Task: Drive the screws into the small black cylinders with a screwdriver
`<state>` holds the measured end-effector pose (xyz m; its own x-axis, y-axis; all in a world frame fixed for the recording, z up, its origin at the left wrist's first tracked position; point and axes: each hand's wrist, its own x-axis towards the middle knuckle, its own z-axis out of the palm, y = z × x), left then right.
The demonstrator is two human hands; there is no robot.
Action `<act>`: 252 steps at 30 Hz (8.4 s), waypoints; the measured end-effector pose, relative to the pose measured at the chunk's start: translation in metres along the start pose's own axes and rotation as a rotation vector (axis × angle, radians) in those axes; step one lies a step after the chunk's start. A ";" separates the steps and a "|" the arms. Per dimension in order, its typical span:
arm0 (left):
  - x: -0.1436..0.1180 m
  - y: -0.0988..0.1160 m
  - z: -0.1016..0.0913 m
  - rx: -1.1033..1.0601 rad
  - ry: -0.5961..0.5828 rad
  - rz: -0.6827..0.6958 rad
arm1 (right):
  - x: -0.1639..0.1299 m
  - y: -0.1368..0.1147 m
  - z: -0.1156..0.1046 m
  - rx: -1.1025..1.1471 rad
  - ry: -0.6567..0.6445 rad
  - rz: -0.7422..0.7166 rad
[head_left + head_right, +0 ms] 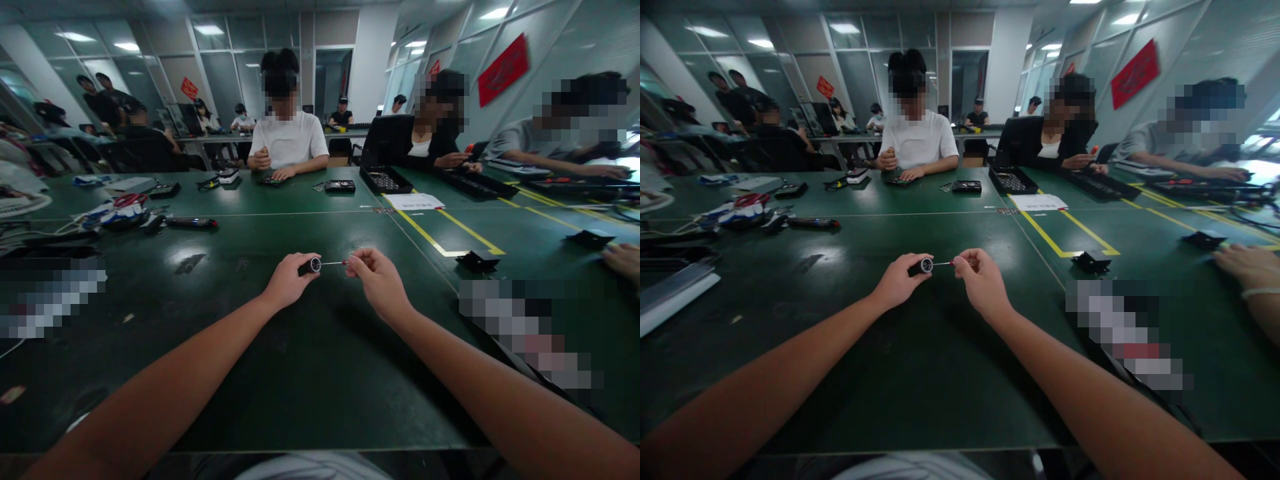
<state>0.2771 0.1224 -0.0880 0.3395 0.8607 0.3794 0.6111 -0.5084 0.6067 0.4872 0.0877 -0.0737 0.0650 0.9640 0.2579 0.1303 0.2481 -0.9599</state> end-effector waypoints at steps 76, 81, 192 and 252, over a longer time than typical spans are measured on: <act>-0.001 0.001 -0.001 0.085 -0.001 0.099 | -0.002 -0.009 -0.004 -0.183 -0.033 0.016; -0.001 0.004 -0.002 0.098 -0.020 0.087 | -0.002 -0.009 -0.004 -0.119 -0.018 0.037; 0.000 0.000 -0.001 0.106 0.026 0.017 | 0.002 -0.002 -0.005 -0.118 -0.051 -0.013; -0.002 -0.003 -0.004 0.143 -0.034 0.082 | -0.006 -0.020 -0.006 -0.471 -0.126 -0.045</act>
<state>0.2723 0.1221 -0.0877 0.4154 0.8180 0.3980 0.6750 -0.5705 0.4679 0.4901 0.0761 -0.0552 -0.0673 0.9647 0.2544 0.5653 0.2470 -0.7871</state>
